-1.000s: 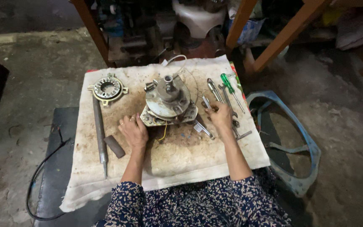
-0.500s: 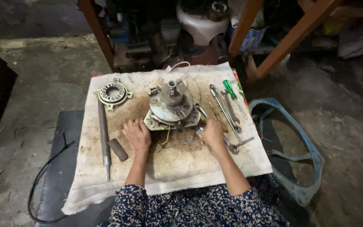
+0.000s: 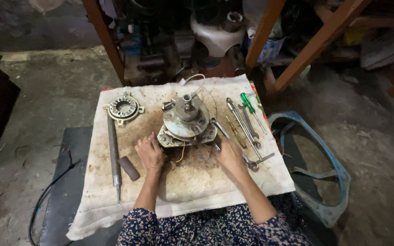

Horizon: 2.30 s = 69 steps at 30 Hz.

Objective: The person uses a socket wrench to tighten a bolt on a disassembled electrical component, likely a motor or generator stator, placed on a cloth-covered workbench. They rotate the component and reposition the tool several times to access the fastener.

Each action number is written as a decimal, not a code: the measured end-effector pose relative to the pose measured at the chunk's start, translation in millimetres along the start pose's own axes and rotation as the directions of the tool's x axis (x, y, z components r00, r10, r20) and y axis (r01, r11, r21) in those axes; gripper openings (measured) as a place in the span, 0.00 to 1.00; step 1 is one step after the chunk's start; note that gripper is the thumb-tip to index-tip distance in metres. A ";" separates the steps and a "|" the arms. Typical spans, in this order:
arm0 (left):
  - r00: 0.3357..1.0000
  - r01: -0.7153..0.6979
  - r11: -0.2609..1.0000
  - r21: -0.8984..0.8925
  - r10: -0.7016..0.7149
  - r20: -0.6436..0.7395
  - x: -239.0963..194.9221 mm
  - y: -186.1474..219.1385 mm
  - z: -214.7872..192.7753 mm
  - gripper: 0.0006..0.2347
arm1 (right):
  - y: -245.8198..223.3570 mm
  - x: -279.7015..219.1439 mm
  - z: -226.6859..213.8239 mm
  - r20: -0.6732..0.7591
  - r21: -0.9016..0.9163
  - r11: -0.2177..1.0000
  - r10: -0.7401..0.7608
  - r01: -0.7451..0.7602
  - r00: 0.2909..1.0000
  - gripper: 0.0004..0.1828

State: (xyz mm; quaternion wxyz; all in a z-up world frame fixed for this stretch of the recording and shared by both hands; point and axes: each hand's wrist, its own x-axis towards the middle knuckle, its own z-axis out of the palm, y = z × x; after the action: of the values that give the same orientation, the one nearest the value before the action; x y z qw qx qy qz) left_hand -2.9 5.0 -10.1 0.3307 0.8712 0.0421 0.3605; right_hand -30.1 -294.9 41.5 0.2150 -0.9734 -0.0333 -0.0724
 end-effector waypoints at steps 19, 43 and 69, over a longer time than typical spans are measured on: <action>0.994 0.044 0.989 -0.139 -0.030 0.107 0.4 16.2 -15.7 0.18 | -17.6 -17.3 -8.8 0.025 -0.104 0.988 -0.109 0.111 0.994 0.11; 0.993 0.050 0.984 -0.173 -0.030 0.117 0.8 13.4 -11.9 0.19 | -35.6 14.4 -120.1 -0.115 0.749 0.653 -0.045 0.117 0.992 0.08; 0.983 0.103 0.983 -0.149 -0.078 0.167 8.9 23.4 -19.4 0.21 | -107.1 36.0 -119.0 -0.266 0.422 0.854 -0.205 0.305 0.942 0.05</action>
State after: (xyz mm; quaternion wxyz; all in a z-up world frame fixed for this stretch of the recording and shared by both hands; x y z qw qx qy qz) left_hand -13.0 0.2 19.6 0.4167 0.8658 0.0266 0.2758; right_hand -19.9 -247.2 198.1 0.4285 -0.8687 -0.1558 -0.1936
